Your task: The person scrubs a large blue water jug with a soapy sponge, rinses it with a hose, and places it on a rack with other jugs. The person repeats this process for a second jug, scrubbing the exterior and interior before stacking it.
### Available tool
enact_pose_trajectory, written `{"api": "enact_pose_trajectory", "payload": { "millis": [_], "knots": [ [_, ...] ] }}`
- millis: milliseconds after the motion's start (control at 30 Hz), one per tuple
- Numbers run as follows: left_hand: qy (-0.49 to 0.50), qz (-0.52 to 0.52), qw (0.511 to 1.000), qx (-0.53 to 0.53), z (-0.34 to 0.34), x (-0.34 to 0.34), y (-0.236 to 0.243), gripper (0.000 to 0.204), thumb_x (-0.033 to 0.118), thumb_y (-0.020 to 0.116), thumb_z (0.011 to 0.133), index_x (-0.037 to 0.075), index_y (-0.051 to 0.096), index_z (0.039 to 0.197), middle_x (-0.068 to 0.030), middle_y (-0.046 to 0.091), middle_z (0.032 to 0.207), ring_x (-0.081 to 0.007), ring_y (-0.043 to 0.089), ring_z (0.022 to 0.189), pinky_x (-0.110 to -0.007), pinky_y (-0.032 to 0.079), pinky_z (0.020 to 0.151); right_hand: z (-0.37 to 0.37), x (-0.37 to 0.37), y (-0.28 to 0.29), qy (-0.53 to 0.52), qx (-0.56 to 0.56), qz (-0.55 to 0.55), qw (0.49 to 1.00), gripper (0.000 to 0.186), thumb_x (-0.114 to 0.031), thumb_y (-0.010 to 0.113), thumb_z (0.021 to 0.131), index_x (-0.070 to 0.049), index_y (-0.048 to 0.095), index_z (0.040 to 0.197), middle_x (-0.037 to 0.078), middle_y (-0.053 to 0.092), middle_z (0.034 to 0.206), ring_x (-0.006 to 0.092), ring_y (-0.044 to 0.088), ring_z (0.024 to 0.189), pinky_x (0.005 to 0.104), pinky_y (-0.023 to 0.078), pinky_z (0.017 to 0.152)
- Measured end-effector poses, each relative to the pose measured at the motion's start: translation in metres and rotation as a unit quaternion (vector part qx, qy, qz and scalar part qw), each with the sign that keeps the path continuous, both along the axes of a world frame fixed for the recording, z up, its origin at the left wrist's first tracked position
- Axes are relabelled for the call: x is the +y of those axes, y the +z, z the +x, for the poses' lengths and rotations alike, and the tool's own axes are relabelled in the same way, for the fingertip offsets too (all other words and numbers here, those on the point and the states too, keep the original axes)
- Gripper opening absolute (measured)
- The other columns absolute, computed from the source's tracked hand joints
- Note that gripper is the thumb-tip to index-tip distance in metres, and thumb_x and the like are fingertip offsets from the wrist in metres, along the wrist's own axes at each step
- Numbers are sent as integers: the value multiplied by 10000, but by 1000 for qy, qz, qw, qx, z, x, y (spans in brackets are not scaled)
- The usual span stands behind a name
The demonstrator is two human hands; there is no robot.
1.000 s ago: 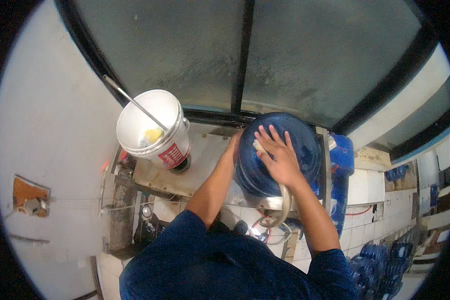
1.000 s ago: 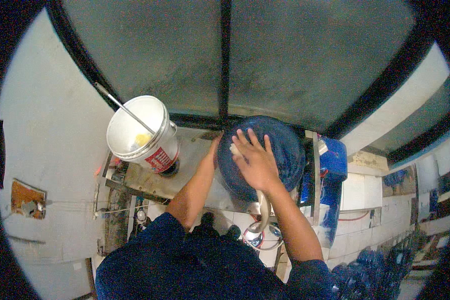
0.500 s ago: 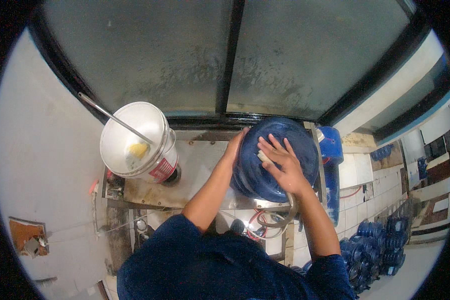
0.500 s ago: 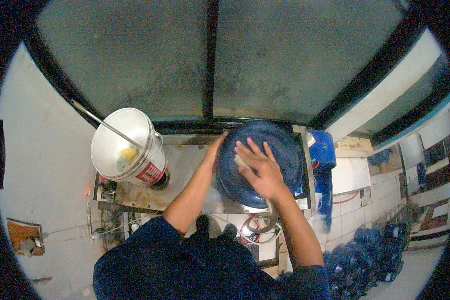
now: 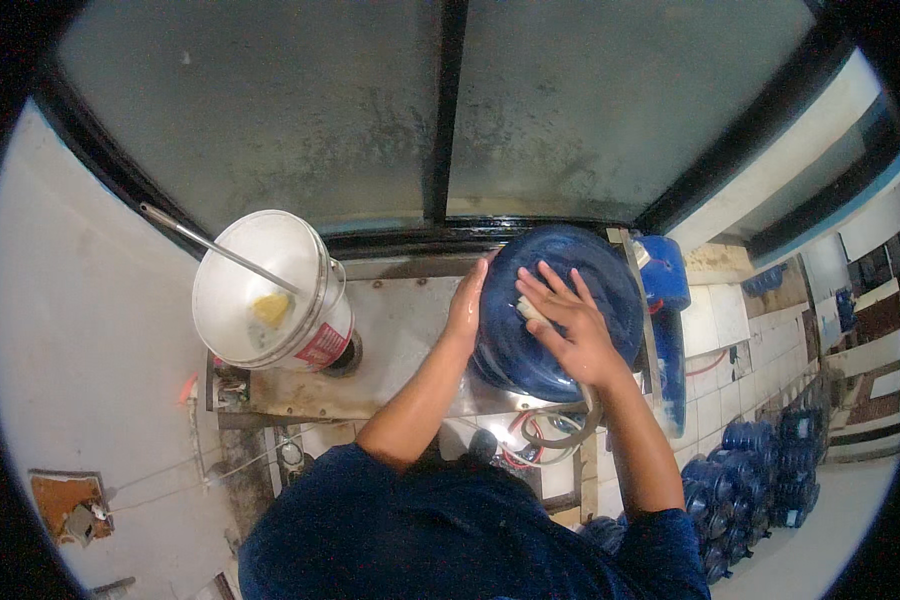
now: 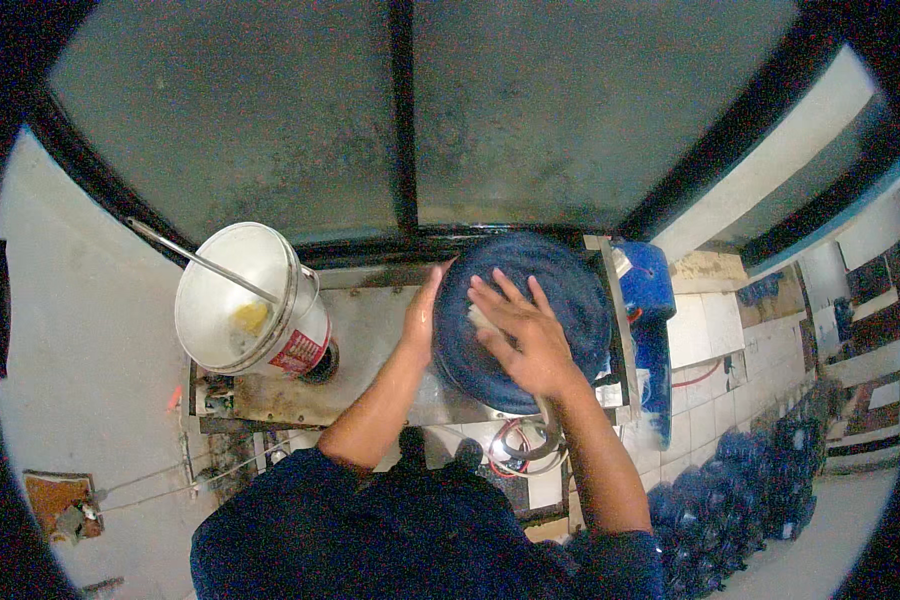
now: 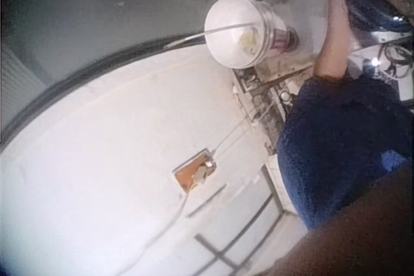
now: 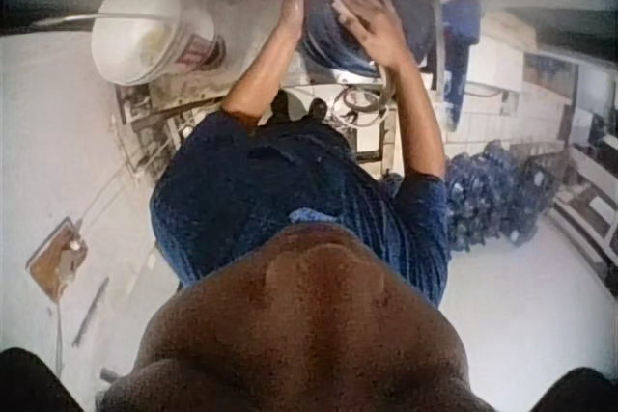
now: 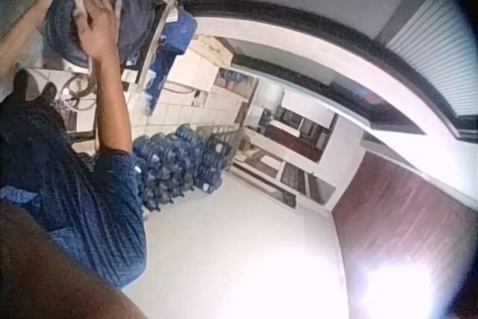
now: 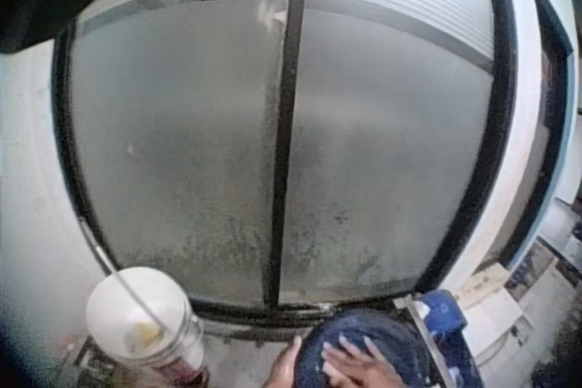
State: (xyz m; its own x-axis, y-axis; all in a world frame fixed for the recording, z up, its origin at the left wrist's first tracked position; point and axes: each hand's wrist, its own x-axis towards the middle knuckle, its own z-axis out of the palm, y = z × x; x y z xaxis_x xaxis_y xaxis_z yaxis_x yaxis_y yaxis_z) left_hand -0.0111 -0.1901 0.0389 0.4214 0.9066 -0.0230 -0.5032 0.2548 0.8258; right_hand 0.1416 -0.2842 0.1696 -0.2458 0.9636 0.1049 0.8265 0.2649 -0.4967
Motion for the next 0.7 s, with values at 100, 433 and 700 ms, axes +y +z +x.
{"api": "enact_pose_trajectory", "payload": {
  "millis": [100,433,700],
  "knots": [
    [59,111,990,63,5,-12,-38,725,598,399,1031,50,432,1504,-110,487,1514,-242,461,1381,-380,332,1170,0,-5,-3,-7,10,3,1000,523,-242,598,950,-152,539,1462,30,448,1574,279,316,1511,532,113,1248],
    [-75,-14,997,16,6,28,-130,651,486,438,1052,17,424,1503,-139,453,1527,-231,407,1418,-349,275,1198,-2,-2,1,1,13,18,1000,504,-263,580,963,-152,549,1454,41,459,1565,283,326,1505,536,115,1245],
    [59,42,994,78,0,-32,-149,576,407,470,1054,27,449,1486,-116,510,1468,-218,487,1331,-357,355,1152,-2,0,-8,-5,13,19,1000,503,-242,585,955,-137,554,1446,43,465,1561,294,330,1502,538,117,1244]
  ]
}}
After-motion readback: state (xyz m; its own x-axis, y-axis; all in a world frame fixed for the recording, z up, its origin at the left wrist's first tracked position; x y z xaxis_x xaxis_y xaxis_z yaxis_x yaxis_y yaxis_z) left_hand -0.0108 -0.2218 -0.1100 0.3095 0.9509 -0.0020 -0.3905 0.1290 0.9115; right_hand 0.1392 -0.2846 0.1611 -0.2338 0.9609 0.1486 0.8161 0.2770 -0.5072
